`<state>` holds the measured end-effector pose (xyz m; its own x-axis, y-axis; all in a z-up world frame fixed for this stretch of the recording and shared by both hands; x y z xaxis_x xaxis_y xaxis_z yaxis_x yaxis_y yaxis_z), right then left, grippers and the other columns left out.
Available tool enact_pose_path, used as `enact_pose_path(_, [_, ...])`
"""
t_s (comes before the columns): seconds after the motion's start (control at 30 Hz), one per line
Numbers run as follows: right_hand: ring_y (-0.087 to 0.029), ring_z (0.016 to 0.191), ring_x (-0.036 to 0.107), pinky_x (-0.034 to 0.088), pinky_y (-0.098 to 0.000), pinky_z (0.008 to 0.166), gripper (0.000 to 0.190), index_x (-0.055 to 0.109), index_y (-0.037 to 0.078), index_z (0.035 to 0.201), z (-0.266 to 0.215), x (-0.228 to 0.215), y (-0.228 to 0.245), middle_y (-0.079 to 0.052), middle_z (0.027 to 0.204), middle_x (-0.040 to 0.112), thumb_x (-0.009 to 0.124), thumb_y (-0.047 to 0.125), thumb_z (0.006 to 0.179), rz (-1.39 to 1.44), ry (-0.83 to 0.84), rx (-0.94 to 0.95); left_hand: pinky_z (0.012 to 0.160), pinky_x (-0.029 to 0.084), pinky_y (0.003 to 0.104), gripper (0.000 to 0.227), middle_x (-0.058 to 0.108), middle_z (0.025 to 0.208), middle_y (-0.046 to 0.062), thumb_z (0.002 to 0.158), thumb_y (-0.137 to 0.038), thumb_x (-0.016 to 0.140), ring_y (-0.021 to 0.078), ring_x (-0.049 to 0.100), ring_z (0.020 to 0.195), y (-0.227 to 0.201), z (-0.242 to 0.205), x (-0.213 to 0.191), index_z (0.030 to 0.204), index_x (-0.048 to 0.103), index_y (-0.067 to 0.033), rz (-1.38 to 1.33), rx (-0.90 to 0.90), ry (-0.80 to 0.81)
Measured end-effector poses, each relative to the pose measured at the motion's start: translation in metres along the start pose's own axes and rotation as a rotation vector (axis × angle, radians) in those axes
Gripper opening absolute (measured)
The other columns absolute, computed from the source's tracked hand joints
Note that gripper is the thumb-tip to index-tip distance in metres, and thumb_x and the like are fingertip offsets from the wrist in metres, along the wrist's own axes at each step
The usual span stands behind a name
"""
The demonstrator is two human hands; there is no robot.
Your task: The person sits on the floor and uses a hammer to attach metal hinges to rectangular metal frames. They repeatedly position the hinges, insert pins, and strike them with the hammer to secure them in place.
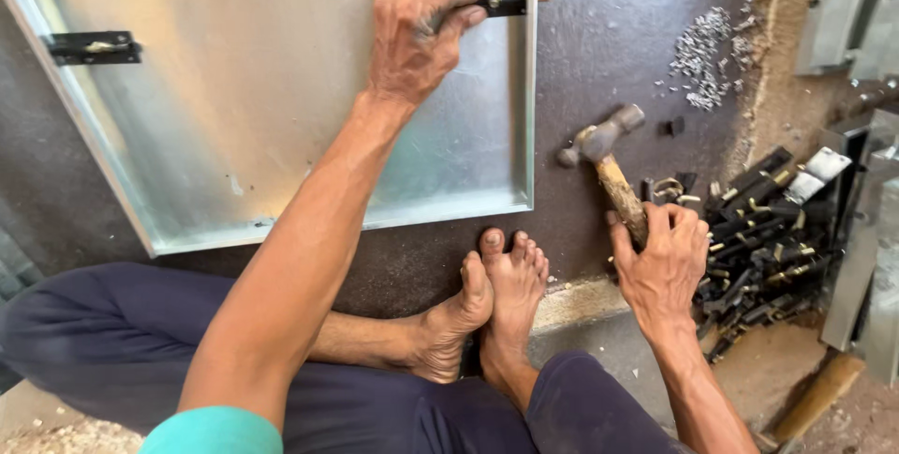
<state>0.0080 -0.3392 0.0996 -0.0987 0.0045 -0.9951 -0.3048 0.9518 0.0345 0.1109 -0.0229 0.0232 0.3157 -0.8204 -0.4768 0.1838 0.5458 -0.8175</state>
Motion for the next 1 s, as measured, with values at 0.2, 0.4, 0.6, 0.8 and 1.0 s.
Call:
enact_pose_path(0.2, [-0.021, 0.061, 0.058, 0.047, -0.0376, 0.053, 0.028, 0.066, -0.001, 0.111, -0.004, 0.029, -0.045, -0.010, 0.076, 0.061, 0.068, 0.025, 0.098, 0.691, 0.265, 0.346, 0.081, 0.049, 0.040, 0.019, 0.063, 0.091, 0.006, 0.077, -0.004, 0.089, 0.0260, 0.055, 0.091, -0.003, 0.010, 0.002, 0.093, 0.078, -0.0067, 0.027, -0.009, -0.009])
enact_pose_path(0.4, [-0.008, 0.057, 0.055, 0.043, -0.0283, 0.050, 0.030, 0.056, 0.000, 0.105, 0.046, 0.039, 0.002, -0.001, 0.068, 0.057, 0.060, 0.030, 0.108, 0.901, 0.156, 0.131, 0.081, 0.044, 0.043, 0.017, 0.060, 0.087, 0.006, 0.072, -0.001, 0.086, 0.0262, 0.054, 0.091, -0.005, 0.010, 0.011, 0.084, 0.076, -0.0075, 0.062, -0.014, 0.021])
enact_pose_path(0.6, [-0.009, 0.051, 0.047, 0.037, -0.0285, 0.046, 0.044, 0.053, 0.004, 0.087, 0.073, 0.058, 0.021, 0.000, 0.060, 0.049, 0.052, 0.041, 0.111, 0.875, 0.110, 0.052, 0.081, 0.043, 0.041, 0.014, 0.058, 0.086, 0.004, 0.074, -0.007, 0.086, 0.0244, 0.051, 0.089, -0.002, 0.012, 0.016, 0.080, 0.073, -0.0078, 0.134, -0.085, 0.030])
enact_pose_path(0.8, [-0.011, 0.048, 0.046, 0.036, -0.0314, 0.043, 0.058, 0.047, 0.005, 0.077, 0.093, 0.059, 0.026, -0.002, 0.055, 0.046, 0.046, 0.054, 0.108, 0.857, 0.102, 0.056, 0.082, 0.043, 0.039, 0.014, 0.056, 0.087, 0.004, 0.077, -0.010, 0.086, 0.0230, 0.050, 0.089, 0.001, 0.014, 0.011, 0.082, 0.073, -0.0080, 0.167, -0.084, 0.013])
enact_pose_path(1.0, [-0.011, 0.051, 0.045, 0.036, -0.0331, 0.046, 0.058, 0.051, 0.004, 0.080, 0.095, 0.046, 0.025, -0.001, 0.057, 0.047, 0.051, 0.054, 0.111, 0.804, 0.144, 0.078, 0.084, 0.044, 0.041, 0.014, 0.059, 0.090, 0.005, 0.077, -0.009, 0.086, 0.0258, 0.051, 0.091, -0.003, 0.015, 0.013, 0.084, 0.074, -0.0090, 0.184, -0.054, 0.040])
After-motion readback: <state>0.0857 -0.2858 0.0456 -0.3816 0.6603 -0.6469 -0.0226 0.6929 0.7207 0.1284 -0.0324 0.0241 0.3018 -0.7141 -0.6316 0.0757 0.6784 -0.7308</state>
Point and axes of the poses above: each hand's wrist, its own z-axis towards the middle knuckle, its own x-axis out of the palm, y = z × x, the point moved 10 cm from there along z, towards the middle knuckle
